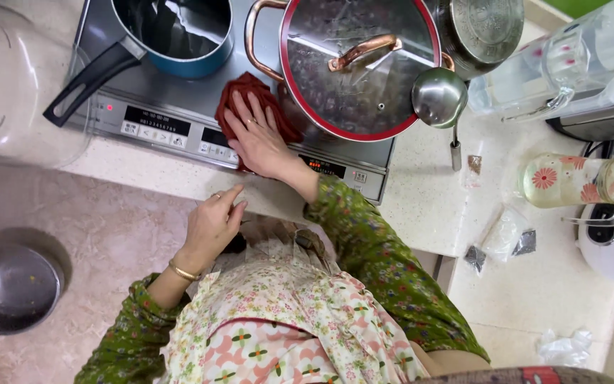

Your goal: The person washes rice in a pot and then in a sieve under running water. They then wash red ingredients in a small sieve. The person adds the washed rice to a pot of boiling liquid on the stove, stirs it, and adds liquid from a kettle. They cover the pot and continue to stir.

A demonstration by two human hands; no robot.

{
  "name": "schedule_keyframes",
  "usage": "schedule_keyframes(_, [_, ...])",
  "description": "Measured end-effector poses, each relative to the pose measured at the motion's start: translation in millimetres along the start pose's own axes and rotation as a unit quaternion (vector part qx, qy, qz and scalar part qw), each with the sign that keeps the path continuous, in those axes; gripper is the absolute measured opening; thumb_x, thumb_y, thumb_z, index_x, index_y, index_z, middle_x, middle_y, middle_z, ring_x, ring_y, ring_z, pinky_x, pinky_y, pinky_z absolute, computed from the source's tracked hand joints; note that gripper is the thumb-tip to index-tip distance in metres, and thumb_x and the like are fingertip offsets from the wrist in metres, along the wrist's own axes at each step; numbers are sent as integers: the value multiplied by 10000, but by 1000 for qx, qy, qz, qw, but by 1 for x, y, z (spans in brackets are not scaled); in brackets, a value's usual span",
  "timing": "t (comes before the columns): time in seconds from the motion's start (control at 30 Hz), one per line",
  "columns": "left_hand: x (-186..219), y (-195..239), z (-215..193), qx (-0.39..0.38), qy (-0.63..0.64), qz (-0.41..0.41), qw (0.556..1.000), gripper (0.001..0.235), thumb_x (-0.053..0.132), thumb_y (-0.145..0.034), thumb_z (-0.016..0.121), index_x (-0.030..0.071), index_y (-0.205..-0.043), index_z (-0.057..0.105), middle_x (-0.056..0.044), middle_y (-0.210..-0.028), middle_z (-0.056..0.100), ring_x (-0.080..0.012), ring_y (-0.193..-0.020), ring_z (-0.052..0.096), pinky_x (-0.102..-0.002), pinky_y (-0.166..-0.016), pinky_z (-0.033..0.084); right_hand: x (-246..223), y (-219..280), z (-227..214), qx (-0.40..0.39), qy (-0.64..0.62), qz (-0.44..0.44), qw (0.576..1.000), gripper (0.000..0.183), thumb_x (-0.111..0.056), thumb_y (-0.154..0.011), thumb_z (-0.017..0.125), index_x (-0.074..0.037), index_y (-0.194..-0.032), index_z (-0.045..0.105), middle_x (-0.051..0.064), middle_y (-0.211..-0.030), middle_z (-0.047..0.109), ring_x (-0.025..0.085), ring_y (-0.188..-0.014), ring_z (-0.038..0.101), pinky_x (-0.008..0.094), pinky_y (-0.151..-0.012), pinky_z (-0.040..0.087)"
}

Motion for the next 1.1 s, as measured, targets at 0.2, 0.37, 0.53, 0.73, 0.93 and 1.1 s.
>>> schedule_keyframes(0.2, [4,-8,4,-4,26,29,999,325,196,-921,696,102,-1232,698,-141,-849,698,-328,-682,670,-437,-621,529,27,-23,17,43,34,25,998,608,-119,-960,632,-38,-1529,434,197,-1689,156,490,-1541,141,610,-1222,220])
schedule_keyframes(0.37, [13,-15,34,-59,44,107,991,314,188,-919,698,99,-1220,701,-128,-817,692,-325,-693,671,-433,-635,531,39,77,-1,16,6,-4,1000,671,13,-804,650,-66,-1460,535,150,-1657,323,415,-1548,263,506,-1250,309])
schedule_keyframes(0.53, [40,-25,56,-139,66,188,970,307,178,-923,694,95,-1218,695,-118,-829,692,-324,-705,672,-429,-636,531,83,203,-43,76,18,45,996,557,7,-768,669,-83,-1317,647,115,-1574,499,357,-1512,384,470,-1219,368])
schedule_keyframes(0.73, [74,-26,93,-258,63,261,928,318,179,-912,709,106,-1221,696,-106,-829,695,-307,-700,675,-416,-633,532,122,303,-77,237,139,254,927,485,67,-820,623,-86,-1278,664,154,-1570,506,398,-1488,428,511,-1204,377])
schedule_keyframes(0.93, [116,-13,130,-372,55,349,858,345,160,-904,711,103,-1243,681,-110,-832,687,-303,-706,669,-412,-633,529,32,367,-64,453,188,393,778,513,44,-856,609,-110,-1345,632,212,-1526,464,455,-1431,429,535,-1187,373])
schedule_keyframes(1.1, [151,18,164,-435,50,426,792,345,151,-910,707,101,-1249,670,-115,-839,667,-309,-707,654,-418,-627,517,-42,430,12,513,-1,438,738,381,19,-963,612,-107,-1322,628,184,-1434,573,371,-1233,645,381,-974,571])
Point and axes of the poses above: each hand's wrist, its own y-axis away from the middle knuckle, its own z-axis out of the palm, x = y × z, the point moved 3 cm from there along -y, towards the middle knuckle
